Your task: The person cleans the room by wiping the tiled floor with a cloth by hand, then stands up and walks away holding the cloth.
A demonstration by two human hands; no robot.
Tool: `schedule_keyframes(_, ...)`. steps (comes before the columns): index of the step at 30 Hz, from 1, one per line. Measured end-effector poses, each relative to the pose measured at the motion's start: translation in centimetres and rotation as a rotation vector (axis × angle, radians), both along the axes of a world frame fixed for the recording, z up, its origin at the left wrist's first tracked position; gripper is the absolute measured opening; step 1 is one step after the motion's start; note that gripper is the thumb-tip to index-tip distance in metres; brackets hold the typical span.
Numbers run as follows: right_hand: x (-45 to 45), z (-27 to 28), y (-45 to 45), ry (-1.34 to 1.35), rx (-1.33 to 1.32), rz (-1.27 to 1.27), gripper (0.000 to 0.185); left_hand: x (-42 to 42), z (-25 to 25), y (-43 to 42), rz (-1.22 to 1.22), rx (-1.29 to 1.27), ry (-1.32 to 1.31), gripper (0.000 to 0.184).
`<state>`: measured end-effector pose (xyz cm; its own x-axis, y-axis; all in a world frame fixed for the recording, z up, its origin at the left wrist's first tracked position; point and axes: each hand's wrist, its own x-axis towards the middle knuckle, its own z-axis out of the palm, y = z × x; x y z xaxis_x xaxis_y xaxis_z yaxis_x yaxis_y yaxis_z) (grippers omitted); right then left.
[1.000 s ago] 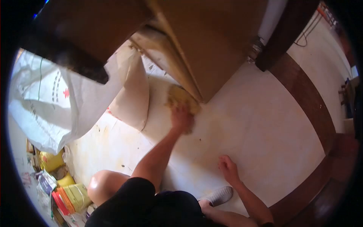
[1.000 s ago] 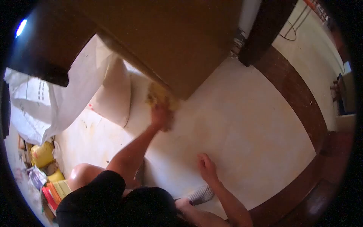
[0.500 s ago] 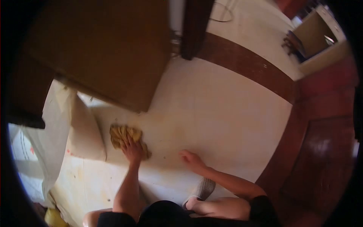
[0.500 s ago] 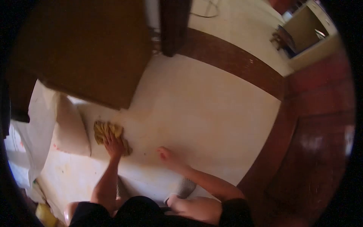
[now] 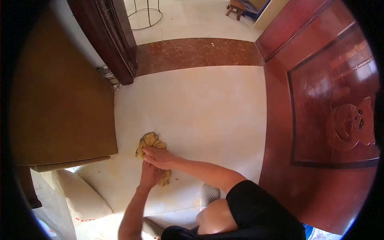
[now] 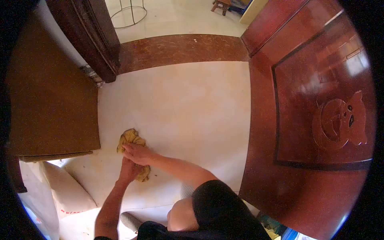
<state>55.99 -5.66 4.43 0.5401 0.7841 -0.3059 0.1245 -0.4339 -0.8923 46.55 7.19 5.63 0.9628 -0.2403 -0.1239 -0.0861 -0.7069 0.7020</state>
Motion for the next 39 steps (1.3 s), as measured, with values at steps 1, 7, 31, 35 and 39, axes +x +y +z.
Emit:
schedule_keyframes(1, -0.6, -1.7, -0.5, -0.154, -0.04, 0.004, 0.061, -1.3, 0.7, 0.4, -0.064, 0.129, 0.012, 0.061)
schedule_keyframes(7, -5.3, -3.0, -8.1, -0.665, -0.262, -0.202, 0.057, -2.9, 1.0, -2.5, -0.478, 0.461, 0.03, 0.062)
schedule_keyframes(31, -0.5, -1.2, -25.3, -0.554, -0.601, -0.723, 0.071, -4.4, 15.8, 0.9, 0.619, -0.359, 0.675, 0.048)
schedule_keyframes(35, -7.7, -5.4, -33.5, -0.66, -0.928, -1.08, 0.078, -0.8, 22.1, -1.6, 0.668, -0.355, 0.62, 0.048)
schedule_keyframes(39, -3.4, -5.1, -37.4, -0.491, -1.033, -1.251, 0.081, 5.1, 26.4, -4.5, 0.593, -0.249, 0.526, 0.046)
